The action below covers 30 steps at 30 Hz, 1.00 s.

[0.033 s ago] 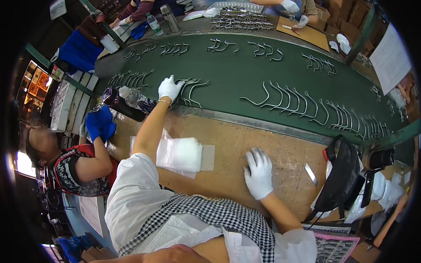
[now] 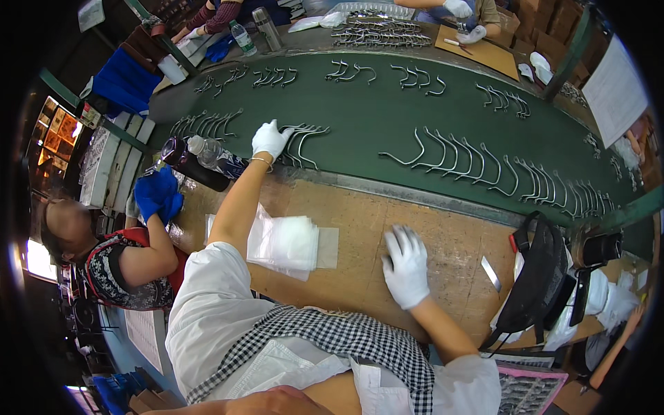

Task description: The person picks metal brackets from a conveyor belt, stacks and aligns them together in their hands, and places them on the table.

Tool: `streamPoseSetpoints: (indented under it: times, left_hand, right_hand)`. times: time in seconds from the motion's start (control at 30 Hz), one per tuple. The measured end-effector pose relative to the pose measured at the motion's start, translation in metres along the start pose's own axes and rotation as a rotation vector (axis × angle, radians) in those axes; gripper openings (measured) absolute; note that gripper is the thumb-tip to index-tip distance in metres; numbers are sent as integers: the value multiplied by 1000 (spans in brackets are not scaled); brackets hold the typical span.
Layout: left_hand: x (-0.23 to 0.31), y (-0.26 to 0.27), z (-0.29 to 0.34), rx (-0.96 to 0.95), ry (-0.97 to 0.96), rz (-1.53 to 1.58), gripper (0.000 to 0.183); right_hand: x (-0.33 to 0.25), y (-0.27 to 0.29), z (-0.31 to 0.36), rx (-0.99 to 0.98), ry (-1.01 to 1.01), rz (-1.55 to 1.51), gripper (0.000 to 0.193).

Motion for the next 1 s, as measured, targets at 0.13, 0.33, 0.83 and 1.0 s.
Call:
streamPoseSetpoints:
  times: [0.13,0.33,0.83,1.0]
  left_hand:
    - [27,-7,9,-175,-7,237,63]
    - [74,-15,25,-286,-32,747,52]
    - [112,26,190,-387,-51,1323,32]
    - [128,22,276,-455,28,1492,32]
  right_hand:
    - [-16,-3,-50,39,44,-110,53]
    - [-6,-35,-124,-56,-89,18,67]
    - [-3,-63,-195,-459,-369,383,42]
    - [1,-75,-202,-628,-385,310,39]
Point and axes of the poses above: each hand's wrist, its own z-axis away from the middle knuckle, its own y-axis out of the back of the hand, x = y × z, the point moved 7 cm from there along -z, towards the middle knuckle, and after that the axes turned 12 degrees about -y, right-handed, at the moved point
